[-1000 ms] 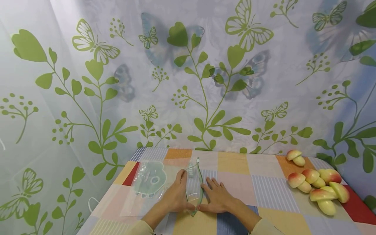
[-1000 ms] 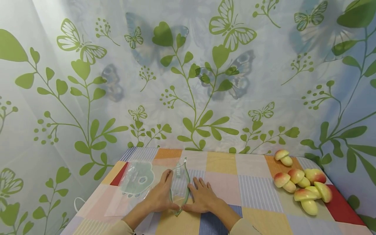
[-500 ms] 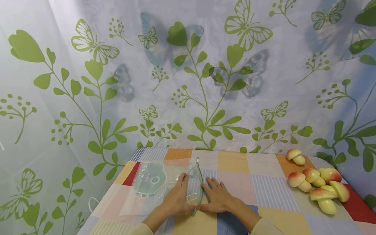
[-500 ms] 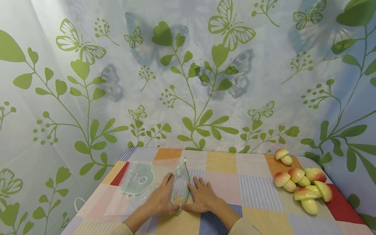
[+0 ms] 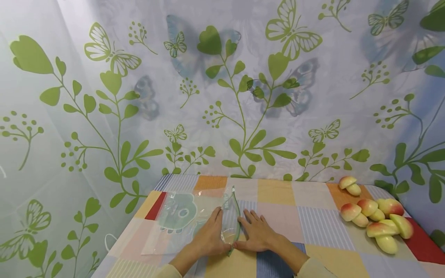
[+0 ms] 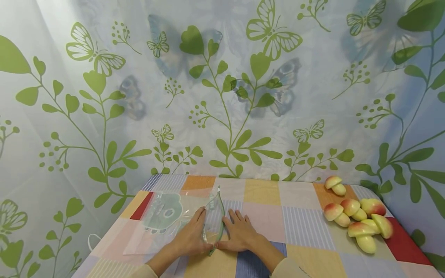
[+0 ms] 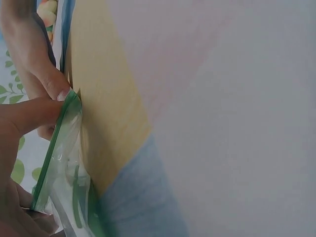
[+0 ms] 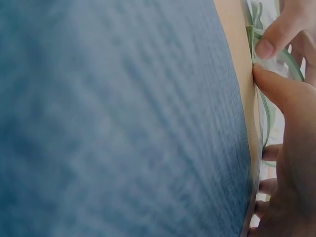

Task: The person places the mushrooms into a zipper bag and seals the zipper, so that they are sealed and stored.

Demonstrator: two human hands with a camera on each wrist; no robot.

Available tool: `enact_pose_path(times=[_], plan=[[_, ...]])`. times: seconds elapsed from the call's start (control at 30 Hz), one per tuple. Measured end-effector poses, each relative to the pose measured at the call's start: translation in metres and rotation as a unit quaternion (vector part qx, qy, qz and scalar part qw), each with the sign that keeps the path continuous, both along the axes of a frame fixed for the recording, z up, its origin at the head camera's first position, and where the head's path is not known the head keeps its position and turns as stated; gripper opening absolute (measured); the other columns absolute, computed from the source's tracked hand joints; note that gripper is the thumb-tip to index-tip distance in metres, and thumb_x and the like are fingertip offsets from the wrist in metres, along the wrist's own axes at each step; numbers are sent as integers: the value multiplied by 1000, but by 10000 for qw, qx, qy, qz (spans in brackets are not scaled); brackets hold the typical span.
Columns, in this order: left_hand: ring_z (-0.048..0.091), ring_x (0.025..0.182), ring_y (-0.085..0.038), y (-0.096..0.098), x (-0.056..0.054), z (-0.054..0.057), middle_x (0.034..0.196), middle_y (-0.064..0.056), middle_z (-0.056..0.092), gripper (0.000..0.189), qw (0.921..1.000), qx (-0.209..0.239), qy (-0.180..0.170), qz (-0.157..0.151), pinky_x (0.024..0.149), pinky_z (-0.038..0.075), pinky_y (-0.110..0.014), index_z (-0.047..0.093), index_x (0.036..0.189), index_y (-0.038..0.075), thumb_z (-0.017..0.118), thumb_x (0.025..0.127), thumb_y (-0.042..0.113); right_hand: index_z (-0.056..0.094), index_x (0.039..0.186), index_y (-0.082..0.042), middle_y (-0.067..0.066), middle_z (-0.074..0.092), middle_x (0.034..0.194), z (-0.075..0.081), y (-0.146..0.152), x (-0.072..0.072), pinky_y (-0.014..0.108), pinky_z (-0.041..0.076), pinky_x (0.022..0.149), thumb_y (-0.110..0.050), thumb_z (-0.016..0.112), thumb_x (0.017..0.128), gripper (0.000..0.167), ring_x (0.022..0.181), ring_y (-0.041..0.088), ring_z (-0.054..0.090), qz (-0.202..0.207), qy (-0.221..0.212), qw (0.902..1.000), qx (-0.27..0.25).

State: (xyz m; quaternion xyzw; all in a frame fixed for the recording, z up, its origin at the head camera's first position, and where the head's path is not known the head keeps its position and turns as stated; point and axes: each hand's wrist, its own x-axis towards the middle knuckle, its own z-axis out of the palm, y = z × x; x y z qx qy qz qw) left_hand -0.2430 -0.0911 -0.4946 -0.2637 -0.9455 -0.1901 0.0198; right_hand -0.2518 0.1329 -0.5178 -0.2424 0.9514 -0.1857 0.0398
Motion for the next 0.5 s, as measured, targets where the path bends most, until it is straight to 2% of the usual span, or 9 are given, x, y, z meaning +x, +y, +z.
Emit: enact_pose_path(times=[0.27, 0.5], plan=[[49, 135, -44, -2, 0, 1, 161, -33, 23, 129, 9998, 130, -122, 41, 104, 50, -47, 23, 154, -16, 97, 68, 44, 49, 151, -2, 30, 33, 159, 4, 1, -2, 76, 30, 108, -75, 61, 88, 97, 144, 54, 31, 109, 49, 9999, 108], [56, 128, -44, 1, 0, 3, 161, -32, 24, 128, 9998, 131, -114, 95, 99, 54, -45, 25, 154, -15, 100, 65, 38, 56, 145, -5, 31, 42, 152, 12, 7, -5, 70, 38, 107, -70, 64, 89, 86, 138, 54, 41, 225, 143, 9996, -84]])
